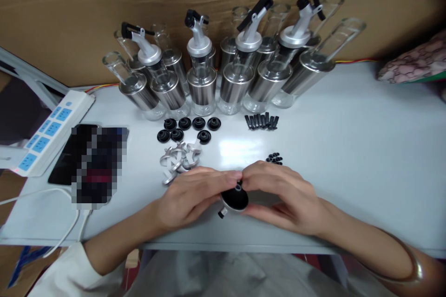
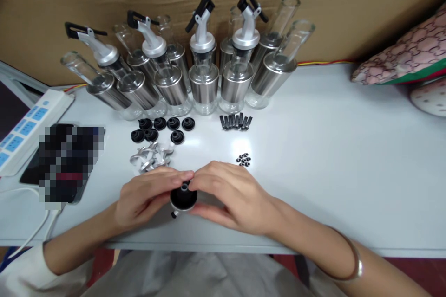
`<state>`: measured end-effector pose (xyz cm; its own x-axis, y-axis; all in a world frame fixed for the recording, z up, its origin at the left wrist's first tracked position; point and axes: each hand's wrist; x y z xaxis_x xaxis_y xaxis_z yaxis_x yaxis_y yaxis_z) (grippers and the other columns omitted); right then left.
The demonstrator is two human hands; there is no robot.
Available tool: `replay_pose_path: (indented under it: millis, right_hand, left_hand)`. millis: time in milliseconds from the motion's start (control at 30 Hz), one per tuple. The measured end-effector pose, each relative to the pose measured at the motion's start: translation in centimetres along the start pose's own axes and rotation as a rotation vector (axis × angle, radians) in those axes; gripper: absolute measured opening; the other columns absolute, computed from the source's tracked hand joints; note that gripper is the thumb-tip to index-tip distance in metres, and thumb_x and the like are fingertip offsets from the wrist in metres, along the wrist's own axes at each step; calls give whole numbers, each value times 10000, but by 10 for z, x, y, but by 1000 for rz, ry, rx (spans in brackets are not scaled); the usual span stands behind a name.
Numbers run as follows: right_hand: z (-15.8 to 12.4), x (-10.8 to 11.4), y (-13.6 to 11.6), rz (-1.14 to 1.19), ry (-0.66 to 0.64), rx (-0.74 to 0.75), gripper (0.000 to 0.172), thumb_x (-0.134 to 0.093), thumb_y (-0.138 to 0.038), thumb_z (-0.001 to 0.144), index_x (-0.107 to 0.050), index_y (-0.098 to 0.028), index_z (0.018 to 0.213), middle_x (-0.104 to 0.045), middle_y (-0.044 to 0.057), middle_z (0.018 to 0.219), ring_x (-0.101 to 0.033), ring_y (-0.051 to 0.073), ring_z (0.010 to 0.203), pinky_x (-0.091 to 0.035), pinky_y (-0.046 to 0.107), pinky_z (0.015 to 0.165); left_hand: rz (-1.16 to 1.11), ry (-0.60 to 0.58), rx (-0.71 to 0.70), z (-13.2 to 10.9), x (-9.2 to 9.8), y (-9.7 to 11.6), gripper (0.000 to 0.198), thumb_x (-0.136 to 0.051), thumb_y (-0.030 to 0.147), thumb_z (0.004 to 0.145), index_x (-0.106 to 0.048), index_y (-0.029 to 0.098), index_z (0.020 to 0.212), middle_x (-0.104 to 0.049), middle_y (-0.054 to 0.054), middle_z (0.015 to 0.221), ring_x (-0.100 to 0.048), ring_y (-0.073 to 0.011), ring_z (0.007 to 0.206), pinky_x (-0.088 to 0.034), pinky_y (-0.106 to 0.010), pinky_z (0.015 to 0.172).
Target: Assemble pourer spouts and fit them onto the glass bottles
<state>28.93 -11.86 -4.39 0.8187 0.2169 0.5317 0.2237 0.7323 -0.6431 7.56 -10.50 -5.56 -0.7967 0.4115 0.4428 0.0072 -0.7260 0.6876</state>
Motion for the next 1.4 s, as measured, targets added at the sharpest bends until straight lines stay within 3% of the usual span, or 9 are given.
replay_pose_path:
  millis: [200,567,900,1300,1400]
  right_hand:
    - [-1,0,-1,-14,-13,-27,168,-549,-183,904,-509,-142,1062,-656,88,860,-623,161,790,-549,277,680]
    - [0,2,-2,-128,-8,25,148,-477,-184,935,-524,-166,1074,-652,89,904,-632,164,828,-548,268,678]
    - [0,2,-1,-119,-30,-36,184,-484,-196,936,-530,-135,1103,-661,79,838,-611,156,756,-522,273,664]
    - [0,0,0,-89,-67,-86,138,-454,-205,940,-561,-136,990,-652,62,758,-586,155,701,-491,282,653]
    - [1,-1,1,-100,-104,-106,195,-397,-228,960,-567,-152,902,-629,46,704,-562,147,642,-469,276,612]
  left_hand:
    - [51,9,-6,-1,2,-1,246,-485,94,917,-548,84,1154,-687,-197,1079,-631,-178,1094,-558,-298,866]
    - [105,26,-14,3,5,2,184,-549,125,890,-553,126,1074,-717,-146,986,-684,-179,966,-584,-311,780]
    - [162,48,37,2,5,2,265,-634,275,854,-573,105,1047,-705,-87,798,-674,-163,776,-547,-280,686]
    - [166,25,64,0,1,3,265,-557,238,903,-546,119,1140,-645,-16,696,-581,-121,636,-494,-252,644]
    - [149,1,62,-2,1,1,261,-497,215,932,-536,131,1176,-628,-9,696,-565,-119,633,-479,-248,641]
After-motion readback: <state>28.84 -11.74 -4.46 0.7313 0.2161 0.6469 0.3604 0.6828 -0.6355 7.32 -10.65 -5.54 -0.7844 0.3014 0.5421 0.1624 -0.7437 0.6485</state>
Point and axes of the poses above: each hand's wrist, its own z-axis towards the middle knuckle, its own x-axis out of the back of the hand, y = z × x
